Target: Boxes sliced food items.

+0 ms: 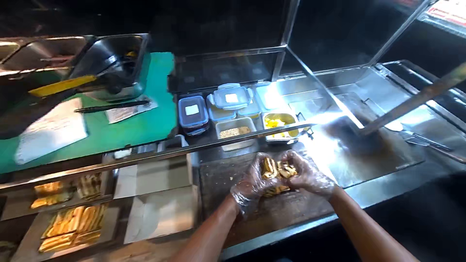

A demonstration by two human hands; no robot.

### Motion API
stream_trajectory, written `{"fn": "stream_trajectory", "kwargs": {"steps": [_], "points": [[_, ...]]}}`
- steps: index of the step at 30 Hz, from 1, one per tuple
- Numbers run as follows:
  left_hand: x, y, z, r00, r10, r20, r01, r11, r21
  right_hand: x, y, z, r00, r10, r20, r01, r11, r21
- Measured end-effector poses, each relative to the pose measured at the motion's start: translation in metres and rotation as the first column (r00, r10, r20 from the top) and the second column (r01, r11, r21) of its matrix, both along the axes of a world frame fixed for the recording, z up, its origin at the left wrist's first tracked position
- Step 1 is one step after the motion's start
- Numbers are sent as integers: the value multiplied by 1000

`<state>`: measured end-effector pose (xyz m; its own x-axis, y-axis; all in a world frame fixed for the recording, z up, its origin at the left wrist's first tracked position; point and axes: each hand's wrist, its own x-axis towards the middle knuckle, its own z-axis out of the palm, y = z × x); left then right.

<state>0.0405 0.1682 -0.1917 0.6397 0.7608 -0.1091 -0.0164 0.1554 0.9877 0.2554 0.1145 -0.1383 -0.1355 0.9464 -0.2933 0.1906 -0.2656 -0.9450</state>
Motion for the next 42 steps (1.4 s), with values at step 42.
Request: {"fn": "stream_trajectory", "kwargs": {"steps": [42], "points": [[-302, 82, 9, 176, 158, -972, 382, 899, 215, -362, 23, -69, 785, -271, 557, -29, 882, 470]]}}
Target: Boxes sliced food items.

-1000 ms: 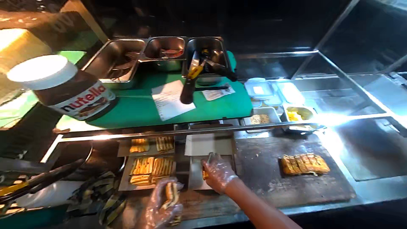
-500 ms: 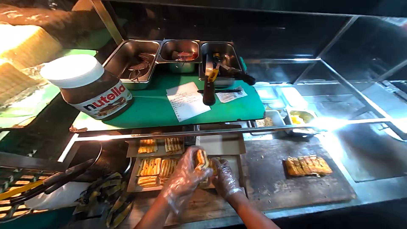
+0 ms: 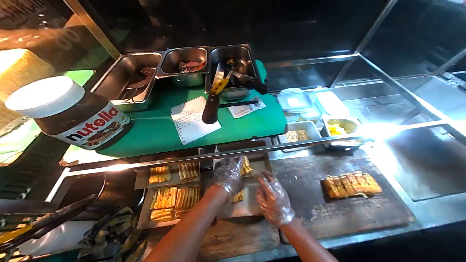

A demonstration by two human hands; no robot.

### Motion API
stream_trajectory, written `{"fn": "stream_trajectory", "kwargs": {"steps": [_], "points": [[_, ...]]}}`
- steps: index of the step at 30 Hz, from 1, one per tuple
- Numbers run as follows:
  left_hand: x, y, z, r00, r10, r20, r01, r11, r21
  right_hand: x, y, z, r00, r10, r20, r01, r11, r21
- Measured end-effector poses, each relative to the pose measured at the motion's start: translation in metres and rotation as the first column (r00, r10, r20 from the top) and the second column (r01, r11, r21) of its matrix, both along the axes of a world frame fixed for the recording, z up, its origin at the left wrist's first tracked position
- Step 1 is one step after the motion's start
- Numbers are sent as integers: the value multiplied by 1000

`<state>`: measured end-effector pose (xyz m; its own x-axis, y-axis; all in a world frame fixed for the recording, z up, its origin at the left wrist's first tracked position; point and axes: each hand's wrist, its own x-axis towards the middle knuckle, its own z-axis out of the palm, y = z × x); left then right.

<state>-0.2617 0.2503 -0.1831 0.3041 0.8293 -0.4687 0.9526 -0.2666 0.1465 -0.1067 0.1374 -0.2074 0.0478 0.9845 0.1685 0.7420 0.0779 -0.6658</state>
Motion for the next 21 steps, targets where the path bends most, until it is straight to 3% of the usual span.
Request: {"fn": "stream_trajectory", "kwargs": {"steps": [2, 4, 7, 9, 11, 12, 14, 15, 18, 21], "points": [[-5, -4, 3, 999, 11, -34, -10, 1000, 20, 1, 51, 27, 970, 223, 101, -182, 932, -312], [-7, -9, 2, 997, 27, -70, -25, 999, 27, -5, 86, 42, 926, 353, 131, -260, 851, -457], [-4, -9, 1, 999, 45, -23, -43, 997, 68, 2, 81, 50, 961, 259, 97, -193, 878, -438], [-2, -5, 0, 1000, 2, 27, -4, 997, 81, 10, 49, 33, 943, 318, 96, -254, 877, -408], [0, -1, -3, 993, -82, 87, 77, 995, 61, 0, 14, 7, 815, 575, 77, -499, 762, -413], [2, 2, -4, 987, -135, 87, 132, 990, 45, -14, 7, 4, 725, 687, 52, -593, 661, -459], [6, 7, -6, 973, -224, 53, 224, 974, 21, -52, 15, 5, 585, 810, 48, -644, 500, -580], [8, 8, -6, 967, -253, 36, 252, 968, 16, -69, 23, 7, 559, 827, 59, -619, 464, -634], [11, 10, -3, 953, -302, 27, 301, 953, 17, -76, 36, 1, 628, 770, 116, -475, 497, -727], [0, 9, -6, 955, -290, 58, 290, 957, 10, -42, 21, -8, 716, 671, 190, -379, 603, -702]]}}
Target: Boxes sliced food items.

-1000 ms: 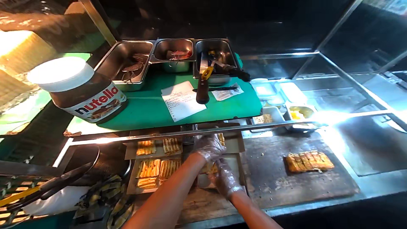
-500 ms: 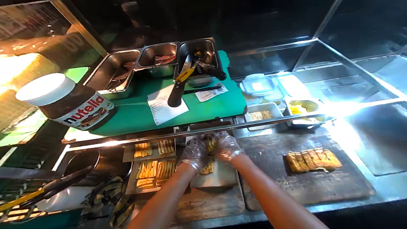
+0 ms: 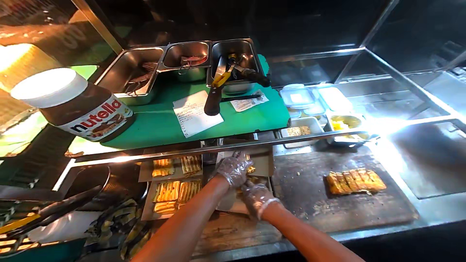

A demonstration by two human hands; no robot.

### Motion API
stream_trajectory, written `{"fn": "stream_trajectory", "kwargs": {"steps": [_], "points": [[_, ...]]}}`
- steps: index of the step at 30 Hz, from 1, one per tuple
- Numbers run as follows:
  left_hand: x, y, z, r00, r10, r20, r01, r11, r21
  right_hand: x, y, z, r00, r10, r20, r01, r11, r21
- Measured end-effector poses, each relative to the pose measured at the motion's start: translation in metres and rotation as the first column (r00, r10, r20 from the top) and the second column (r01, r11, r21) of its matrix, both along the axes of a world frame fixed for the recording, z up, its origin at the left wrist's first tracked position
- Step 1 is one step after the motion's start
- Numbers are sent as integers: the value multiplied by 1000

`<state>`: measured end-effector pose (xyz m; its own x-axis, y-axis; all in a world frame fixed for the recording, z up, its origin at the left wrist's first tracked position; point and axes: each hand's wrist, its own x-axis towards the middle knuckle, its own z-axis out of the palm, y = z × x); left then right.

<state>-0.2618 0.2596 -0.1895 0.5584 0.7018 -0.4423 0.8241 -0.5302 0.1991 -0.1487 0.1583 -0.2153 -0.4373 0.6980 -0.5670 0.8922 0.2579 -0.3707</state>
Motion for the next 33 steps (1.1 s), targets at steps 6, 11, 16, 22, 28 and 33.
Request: {"fn": "stream_trajectory", "kwargs": {"steps": [6, 11, 16, 22, 28, 33], "points": [[-30, -38, 4, 996, -53, 77, 63, 990, -124, 44, -9, 2, 997, 49, 67, -48, 999, -17], [-29, -62, -18, 986, -161, -39, 155, 980, -122, 51, -9, -9, 995, 98, 22, -98, 995, -1], [-31, -72, -12, 999, 8, -54, -8, 1000, 2, 63, -28, -2, 974, -86, -209, 145, 948, 284], [-52, -74, -16, 985, 62, -163, -52, 997, 63, 10, -2, 1, 996, -92, 19, 91, 993, 71], [-62, -74, -26, 991, 125, -39, -121, 988, 100, -1, -5, 2, 990, -142, 10, 141, 989, 50], [-46, -63, -18, 985, 116, -129, -100, 988, 120, 3, -11, 11, 987, -153, -47, 154, 987, 38]]}}
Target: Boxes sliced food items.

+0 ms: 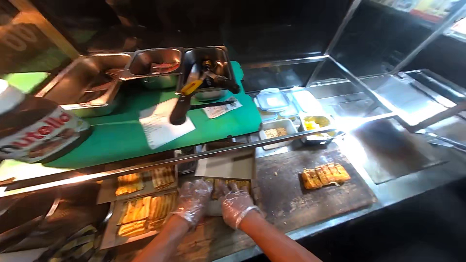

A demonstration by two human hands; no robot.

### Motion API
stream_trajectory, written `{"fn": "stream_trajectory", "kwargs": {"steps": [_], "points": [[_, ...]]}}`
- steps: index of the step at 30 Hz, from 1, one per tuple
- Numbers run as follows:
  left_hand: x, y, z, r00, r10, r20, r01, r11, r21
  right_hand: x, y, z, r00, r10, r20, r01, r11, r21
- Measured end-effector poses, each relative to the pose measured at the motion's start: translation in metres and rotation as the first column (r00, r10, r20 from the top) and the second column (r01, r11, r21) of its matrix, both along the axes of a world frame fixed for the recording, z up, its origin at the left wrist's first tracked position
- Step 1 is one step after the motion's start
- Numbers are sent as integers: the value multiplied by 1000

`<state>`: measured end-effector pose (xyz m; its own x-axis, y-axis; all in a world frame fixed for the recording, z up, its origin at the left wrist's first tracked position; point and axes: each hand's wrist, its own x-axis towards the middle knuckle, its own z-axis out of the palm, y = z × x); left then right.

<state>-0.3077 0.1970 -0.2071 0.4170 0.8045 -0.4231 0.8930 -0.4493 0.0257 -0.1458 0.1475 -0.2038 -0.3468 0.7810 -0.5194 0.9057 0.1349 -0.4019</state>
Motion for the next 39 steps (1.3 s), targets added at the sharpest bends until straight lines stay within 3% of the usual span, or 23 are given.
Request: {"fn": "stream_trajectory", "kwargs": {"steps": [2, 3, 5, 6, 7, 9, 10, 12, 13, 14, 15, 16, 18, 20, 24, 26, 29, 31, 33, 35, 37, 39], "points": [[1, -13, 5, 997, -11, 76, 6, 998, 66, 45, -32, 5, 977, -51, -207, 109, 954, 280], [1, -22, 6, 990, 35, 137, -51, 992, 112, 79, -51, 6, 930, -118, -349, 266, 870, 415], [4, -39, 7, 900, 262, 348, -324, 937, 132, 178, -81, 4, 849, -257, -461, 510, 624, 592], [7, -46, 2, 792, 421, 442, -489, 871, 45, 242, -93, -2, 833, -350, -428, 553, 533, 640], [11, -53, -11, 657, 549, 517, -635, 772, -12, 307, -102, -4, 815, -459, -354, 570, 523, 634], [17, -65, -27, 562, 641, 523, -747, 664, -11, 411, -100, 4, 763, -638, -107, 618, 669, 413], [31, -71, -17, 579, 668, 468, -757, 654, 3, 451, -90, 2, 760, -650, -18, 627, 726, 280], [82, -94, 9, 683, 600, 417, -707, 687, 169, 494, -68, -7, 820, -573, -8, 573, 819, 27], [120, -108, 20, 724, 510, 465, -655, 720, 231, 502, -62, -17, 854, -519, -30, 518, 855, -32], [166, -121, 27, 708, 408, 577, -611, 764, 209, 506, -59, -27, 889, -458, -29, 456, 889, -48], [217, -125, 28, 622, 356, 697, -568, 818, 90, 509, -56, -36, 910, -413, -29, 412, 910, -44], [265, -119, 28, 577, 405, 709, -501, 861, -85, 510, -54, -41, 917, -396, -47, 395, 918, -35], [337, -87, 16, 675, 542, 502, -379, 837, -394, 506, -59, -46, 901, -427, -72, 426, 904, -33], [379, -58, -10, 812, 493, 312, -311, 818, -483, 503, -66, -46, 858, -497, -131, 496, 867, -45], [400, -55, -16, 895, 407, 183, -306, 858, -413, 504, -83, -46, 766, -606, -214, 609, 791, -63], [399, -60, -22, 870, 437, 228, -321, 853, -412, 505, -89, -48, 798, -574, -184, 585, 811, 6], [390, -61, -40, 750, 543, 378, -352, 812, -466, 493, -82, -34, 872, -489, 34, 489, 872, -20], [390, -59, -41, 806, 488, 334, -318, 833, -453, 489, -72, -31, 863, -505, 11, 504, 860, -83], [397, -58, -33, 887, 404, 224, -281, 857, -433, 492, -68, -39, 763, -620, -183, 596, 784, -175], [401, -55, -26, 920, 360, 155, -270, 869, -415, 494, -69, -41, 560, -764, -320, 694, 643, -322], [401, -55, -18, 930, 345, 124, -269, 873, -407, 491, -75, -38, 441, -848, -296, 775, 525, -351], [395, -60, -18, 918, 368, 149, -273, 857, -437, 485, -83, -37, 459, -875, -153, 829, 484, -281]]}}
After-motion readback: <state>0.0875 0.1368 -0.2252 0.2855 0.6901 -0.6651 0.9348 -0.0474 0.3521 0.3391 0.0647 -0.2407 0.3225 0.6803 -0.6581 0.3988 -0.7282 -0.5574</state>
